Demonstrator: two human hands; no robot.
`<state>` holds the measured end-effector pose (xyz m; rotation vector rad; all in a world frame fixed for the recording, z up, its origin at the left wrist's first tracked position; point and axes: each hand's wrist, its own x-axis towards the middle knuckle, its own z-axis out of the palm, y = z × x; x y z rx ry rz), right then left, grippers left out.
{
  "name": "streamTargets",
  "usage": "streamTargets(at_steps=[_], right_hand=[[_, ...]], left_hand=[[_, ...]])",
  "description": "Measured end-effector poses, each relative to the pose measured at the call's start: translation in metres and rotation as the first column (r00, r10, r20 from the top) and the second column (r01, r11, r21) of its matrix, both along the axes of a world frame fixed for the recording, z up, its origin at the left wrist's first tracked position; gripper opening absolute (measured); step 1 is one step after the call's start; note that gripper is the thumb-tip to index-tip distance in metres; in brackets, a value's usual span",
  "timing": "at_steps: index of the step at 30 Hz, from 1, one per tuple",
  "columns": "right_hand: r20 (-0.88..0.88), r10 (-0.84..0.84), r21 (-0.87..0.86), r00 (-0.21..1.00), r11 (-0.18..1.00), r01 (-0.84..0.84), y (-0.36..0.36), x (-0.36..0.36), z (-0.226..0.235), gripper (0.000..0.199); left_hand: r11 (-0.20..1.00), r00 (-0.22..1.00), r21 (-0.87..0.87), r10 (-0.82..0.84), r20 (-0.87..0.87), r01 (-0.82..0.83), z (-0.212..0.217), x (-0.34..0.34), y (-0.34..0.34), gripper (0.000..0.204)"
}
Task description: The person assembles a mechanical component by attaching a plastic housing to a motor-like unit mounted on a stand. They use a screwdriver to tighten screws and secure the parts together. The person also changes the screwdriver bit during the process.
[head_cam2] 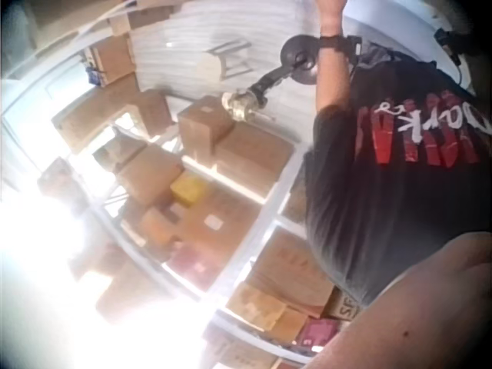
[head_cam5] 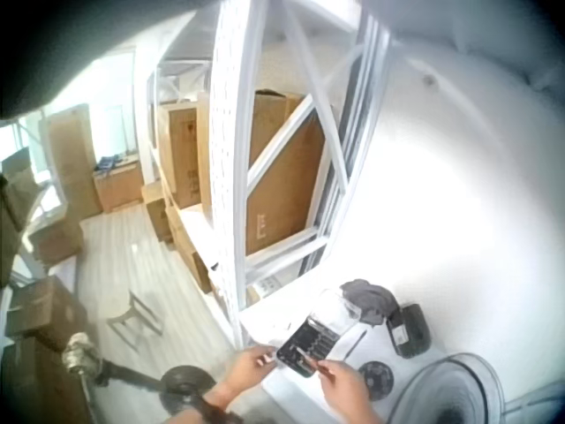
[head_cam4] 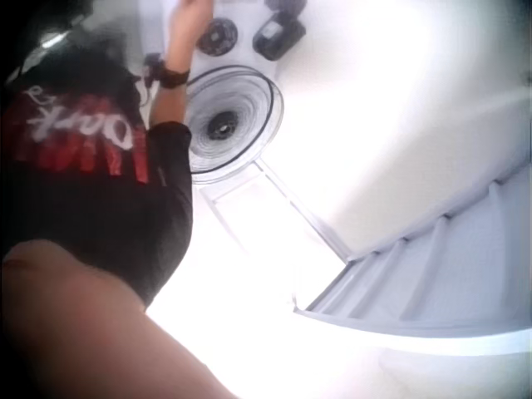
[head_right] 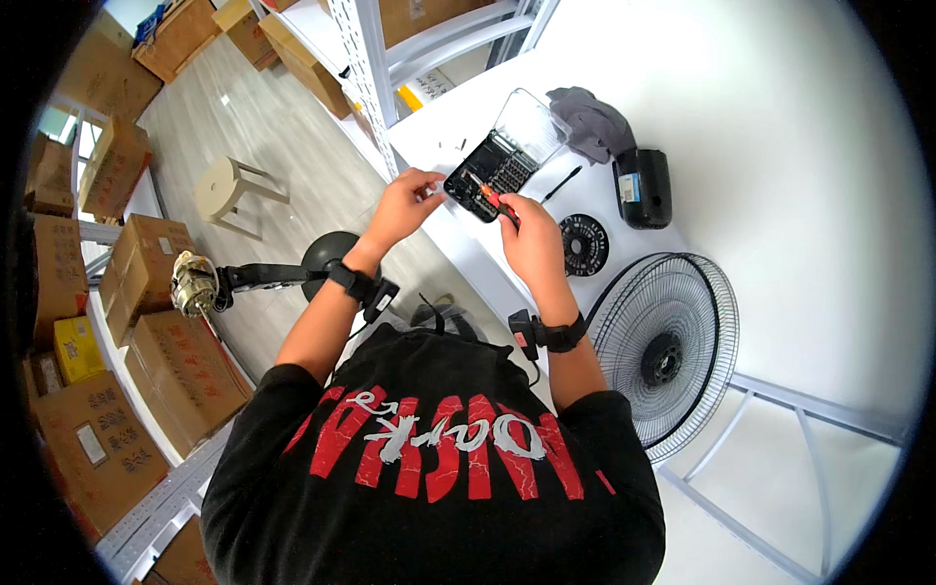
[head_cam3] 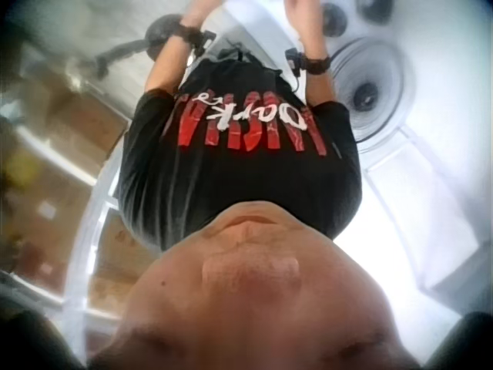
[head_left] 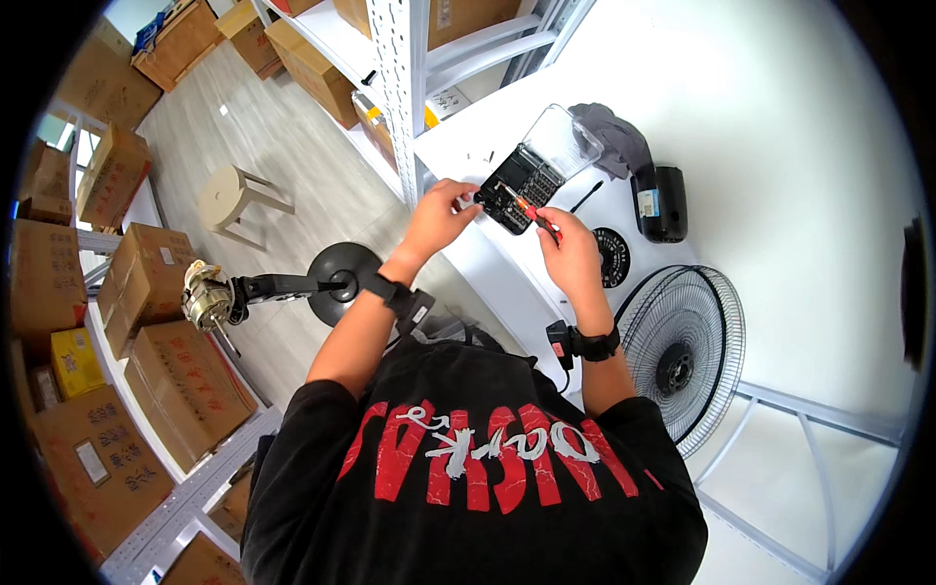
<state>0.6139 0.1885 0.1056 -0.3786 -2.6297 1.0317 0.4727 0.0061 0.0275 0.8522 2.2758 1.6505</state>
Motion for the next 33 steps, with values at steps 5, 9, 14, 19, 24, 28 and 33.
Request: streamTargets(at_steps=[5, 9, 14, 19, 24, 28, 33], right_hand=[[0.061, -0.038, -0.015, 0.997, 0.999, 0.039, 0.0, 0.004, 0.009, 0.027], [0.034, -0.035, -0.021, 0.999, 0.999, 0.036, 0.005, 0.007, 0.008, 0.027], [0.009, -0.01, 0.008, 1.0, 1.0, 0.009, 0.01, 0.008, 0.006, 0.027], [0.022, -0.012, -0.038, 1.0, 0.999, 0.013, 0.011, 0.007, 0.009, 0.027], [-0.014, -0.001, -0.04, 1.0, 0.999, 0.001, 0.014, 0.008, 0.008, 0.027], [0.019, -0.018, -0.051, 1.0, 0.999, 0.019, 0.014, 0.009, 0.012, 0.027], [-0.002, -0.027, -0.028, 1.0, 0.999, 0.027, 0.014, 0.013, 0.008, 0.026]], left_hand=[[0.995, 0.997, 0.081, 0.059, 0.046, -0.062, -0.004, -0.002, 0.035, 0.028], [0.99, 0.992, 0.121, 0.056, 0.111, -0.069, -0.015, -0.004, 0.046, 0.02], [0.988, 0.994, 0.142, 0.042, 0.099, -0.055, -0.02, -0.009, 0.053, 0.014], [0.995, 0.994, 0.049, 0.085, -0.069, -0.082, -0.018, -0.013, 0.051, 0.013], [0.991, 0.969, -0.134, -0.012, -0.245, -0.021, -0.02, -0.022, 0.048, 0.013], [0.984, 0.938, -0.173, -0.031, -0.346, -0.032, -0.026, -0.025, 0.05, 0.012], [0.989, 0.968, -0.143, -0.001, -0.253, -0.037, -0.019, -0.023, 0.04, 0.015]])
